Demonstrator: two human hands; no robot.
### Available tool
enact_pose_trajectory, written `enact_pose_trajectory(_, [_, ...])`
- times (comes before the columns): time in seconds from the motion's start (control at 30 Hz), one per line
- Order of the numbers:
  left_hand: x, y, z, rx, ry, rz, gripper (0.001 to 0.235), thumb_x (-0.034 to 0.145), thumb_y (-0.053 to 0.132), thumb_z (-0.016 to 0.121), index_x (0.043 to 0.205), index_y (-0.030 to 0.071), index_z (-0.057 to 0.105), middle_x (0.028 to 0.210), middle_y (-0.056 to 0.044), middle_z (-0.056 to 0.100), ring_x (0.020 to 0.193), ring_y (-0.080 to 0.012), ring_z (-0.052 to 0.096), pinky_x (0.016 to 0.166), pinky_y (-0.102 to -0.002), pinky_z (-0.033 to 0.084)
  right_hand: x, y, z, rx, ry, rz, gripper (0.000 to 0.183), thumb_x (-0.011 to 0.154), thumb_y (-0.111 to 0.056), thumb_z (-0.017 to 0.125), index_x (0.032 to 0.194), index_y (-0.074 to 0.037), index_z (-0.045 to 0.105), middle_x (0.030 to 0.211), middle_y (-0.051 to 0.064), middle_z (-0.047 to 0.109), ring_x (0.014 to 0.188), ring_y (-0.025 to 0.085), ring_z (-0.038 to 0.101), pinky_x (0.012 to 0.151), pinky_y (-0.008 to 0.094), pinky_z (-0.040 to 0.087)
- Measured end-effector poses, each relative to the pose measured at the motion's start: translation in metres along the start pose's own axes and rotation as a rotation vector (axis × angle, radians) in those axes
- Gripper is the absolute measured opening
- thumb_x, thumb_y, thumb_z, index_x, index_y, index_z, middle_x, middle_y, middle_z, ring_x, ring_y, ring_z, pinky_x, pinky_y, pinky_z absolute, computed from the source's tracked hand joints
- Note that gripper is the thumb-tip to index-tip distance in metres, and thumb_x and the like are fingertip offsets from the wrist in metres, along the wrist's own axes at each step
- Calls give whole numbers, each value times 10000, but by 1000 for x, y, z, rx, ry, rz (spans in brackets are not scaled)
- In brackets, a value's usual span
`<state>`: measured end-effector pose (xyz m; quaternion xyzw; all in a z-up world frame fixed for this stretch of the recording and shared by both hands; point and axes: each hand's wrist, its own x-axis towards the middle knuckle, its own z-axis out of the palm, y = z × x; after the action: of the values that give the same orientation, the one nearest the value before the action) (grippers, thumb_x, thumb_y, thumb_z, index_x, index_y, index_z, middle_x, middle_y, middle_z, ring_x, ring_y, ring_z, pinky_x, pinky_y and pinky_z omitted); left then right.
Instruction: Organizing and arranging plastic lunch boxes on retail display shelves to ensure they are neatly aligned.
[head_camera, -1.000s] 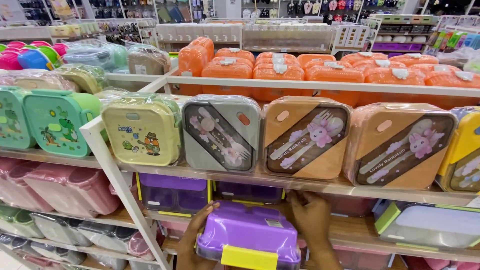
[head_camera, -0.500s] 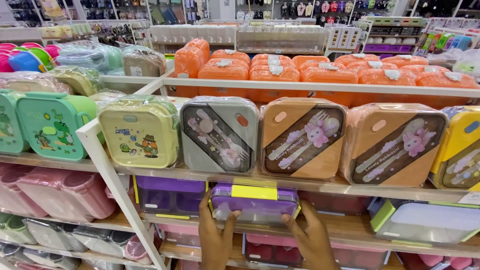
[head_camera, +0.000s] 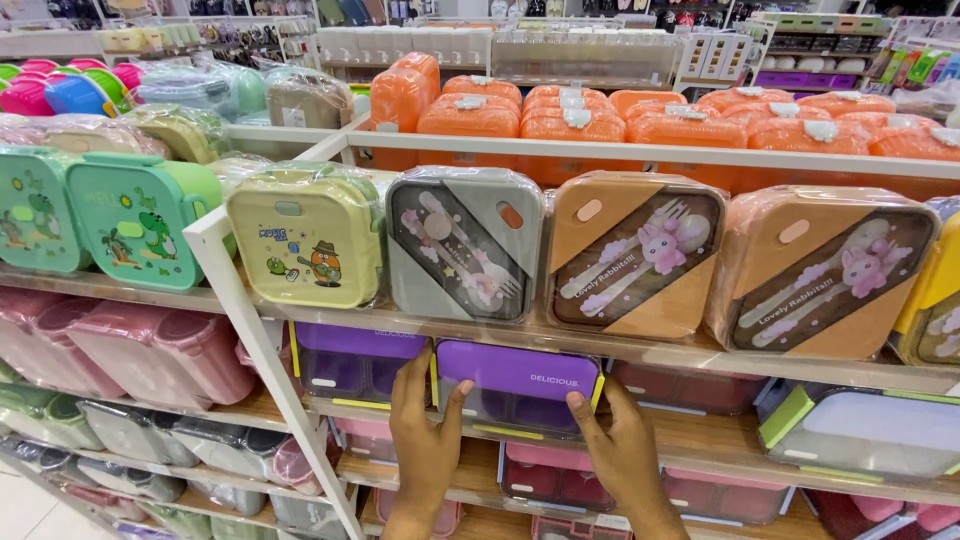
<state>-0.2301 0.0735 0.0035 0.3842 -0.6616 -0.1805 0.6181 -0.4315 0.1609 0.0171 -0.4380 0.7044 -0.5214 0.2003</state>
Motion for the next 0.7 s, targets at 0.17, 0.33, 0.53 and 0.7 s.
enact_pose_trajectory(0.17, [3,0,-8,-84,-22,-133,592,932,354,653,1418,38,534,1349,-146,638,1291,-294,593,1082,-416,468,3,1,-6,23,46,144,718,911,-632,328,1392,-179,610,1458,134,612,1369,296,563,1133,503,446])
enact_pose_trajectory(0.33, [7,-7,-6,-91,-53,-162,502,915,376,673,1297,53,645,1216,-96,677,1148,-244,657,991,-385,536,46,22,-7,-4,82,-32,297,928,-141,585,1131,-63,787,1153,93,822,1068,237,753,926,345,538])
enact_pose_trajectory(0.53, [16,-16,-8,-81,-72,-161,470,898,321,706,1298,78,680,1212,-55,706,988,-171,666,872,-304,560,71,40,-4,-163,-97,-154,270,865,-169,660,1087,-101,798,1098,92,827,990,245,776,862,367,579])
enact_pose_trajectory(0.7, [17,-19,-9,-99,-71,-168,439,896,284,716,1289,90,696,1137,-38,702,841,-147,632,761,-280,557,77,42,2,-127,-270,-355,232,880,-226,690,1049,-103,791,1063,86,831,965,209,780,864,336,605])
